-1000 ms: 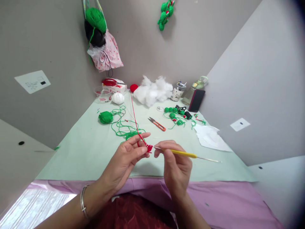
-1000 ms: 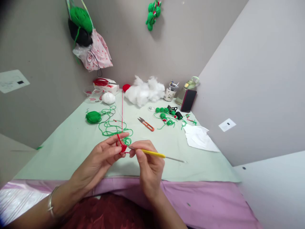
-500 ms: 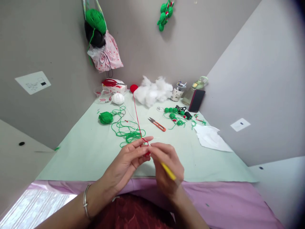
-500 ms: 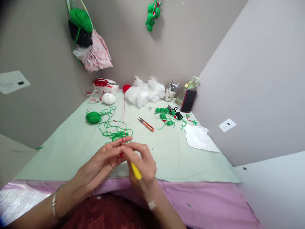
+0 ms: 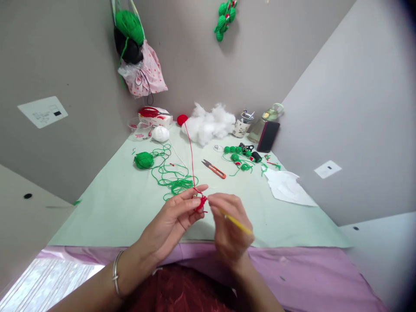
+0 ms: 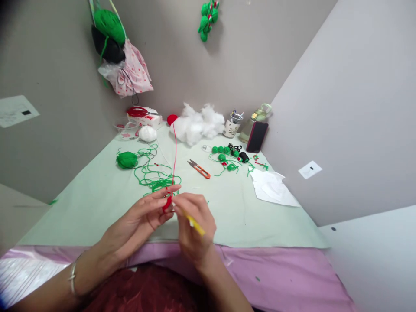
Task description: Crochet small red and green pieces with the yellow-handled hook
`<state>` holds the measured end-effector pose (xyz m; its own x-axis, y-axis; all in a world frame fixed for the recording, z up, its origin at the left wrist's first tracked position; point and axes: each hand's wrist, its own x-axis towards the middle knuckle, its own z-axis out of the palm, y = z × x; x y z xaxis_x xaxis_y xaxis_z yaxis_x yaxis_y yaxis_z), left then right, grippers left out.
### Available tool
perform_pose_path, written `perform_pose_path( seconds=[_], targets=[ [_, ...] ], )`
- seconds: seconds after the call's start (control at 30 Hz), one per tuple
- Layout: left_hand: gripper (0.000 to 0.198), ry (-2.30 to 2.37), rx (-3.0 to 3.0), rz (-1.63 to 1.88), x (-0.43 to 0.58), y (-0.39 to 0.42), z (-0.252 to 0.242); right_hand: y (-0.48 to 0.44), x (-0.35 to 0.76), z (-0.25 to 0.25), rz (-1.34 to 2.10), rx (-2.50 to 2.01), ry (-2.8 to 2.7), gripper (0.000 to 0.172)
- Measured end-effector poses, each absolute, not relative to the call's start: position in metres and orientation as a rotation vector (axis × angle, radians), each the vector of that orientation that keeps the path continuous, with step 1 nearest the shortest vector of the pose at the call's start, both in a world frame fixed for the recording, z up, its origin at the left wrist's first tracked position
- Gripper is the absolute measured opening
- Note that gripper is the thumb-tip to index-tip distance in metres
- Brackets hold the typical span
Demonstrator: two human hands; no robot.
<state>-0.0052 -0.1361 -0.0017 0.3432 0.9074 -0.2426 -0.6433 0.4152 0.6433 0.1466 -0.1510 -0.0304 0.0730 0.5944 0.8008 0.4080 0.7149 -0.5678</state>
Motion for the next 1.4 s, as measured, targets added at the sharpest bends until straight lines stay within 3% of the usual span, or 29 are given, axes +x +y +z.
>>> perform_pose_path(
  seconds=[0.07,0.17,0.27,0.4,0.57,0.67,0.77,0.97,1.03,1.2,1.4],
  targets=[
    [0.035,0.649,0.480,1.064,-0.008,-0.133,-0.002,-0.150,0.148,-0.022,0.428,-0.861,-1.354,0.023],
    [0.040,0.688,0.596,1.137,-0.006,-0.133,-0.003,-0.148,0.148,-0.014,0.678,-0.846,-1.218,0.020],
    [0.048,0.715,0.731,1.230,0.001,-0.139,-0.006,-0.149,0.145,-0.018,0.479,-0.887,-1.472,0.020],
    [0.054,0.677,0.672,1.102,0.002,-0.143,-0.006,-0.151,0.143,-0.026,0.129,-0.830,-1.619,0.038],
    [0.048,0.610,0.656,1.035,-0.010,-0.138,0.001,-0.147,0.148,-0.019,0.667,-0.782,-1.323,0.019],
    [0.042,0.622,0.668,1.030,-0.013,-0.137,0.003,-0.148,0.154,-0.014,0.826,-0.764,-1.274,0.020],
    [0.043,0.684,0.721,1.088,-0.012,-0.137,0.002,-0.153,0.157,-0.015,0.633,-0.827,-1.456,0.024],
    [0.048,0.738,0.728,1.168,-0.006,-0.140,-0.002,-0.155,0.155,-0.031,-0.119,-0.785,-1.894,0.044],
    [0.048,0.685,0.622,1.095,-0.006,-0.140,-0.002,-0.156,0.154,-0.033,-0.163,-0.824,-1.865,0.045],
    [0.032,0.678,0.504,1.078,-0.010,-0.136,0.000,-0.156,0.153,-0.021,0.366,-0.820,-1.425,0.027],
    [0.042,0.673,0.644,1.069,-0.006,-0.140,0.001,-0.144,0.151,-0.018,0.847,-0.728,-1.231,0.017]
  ],
)
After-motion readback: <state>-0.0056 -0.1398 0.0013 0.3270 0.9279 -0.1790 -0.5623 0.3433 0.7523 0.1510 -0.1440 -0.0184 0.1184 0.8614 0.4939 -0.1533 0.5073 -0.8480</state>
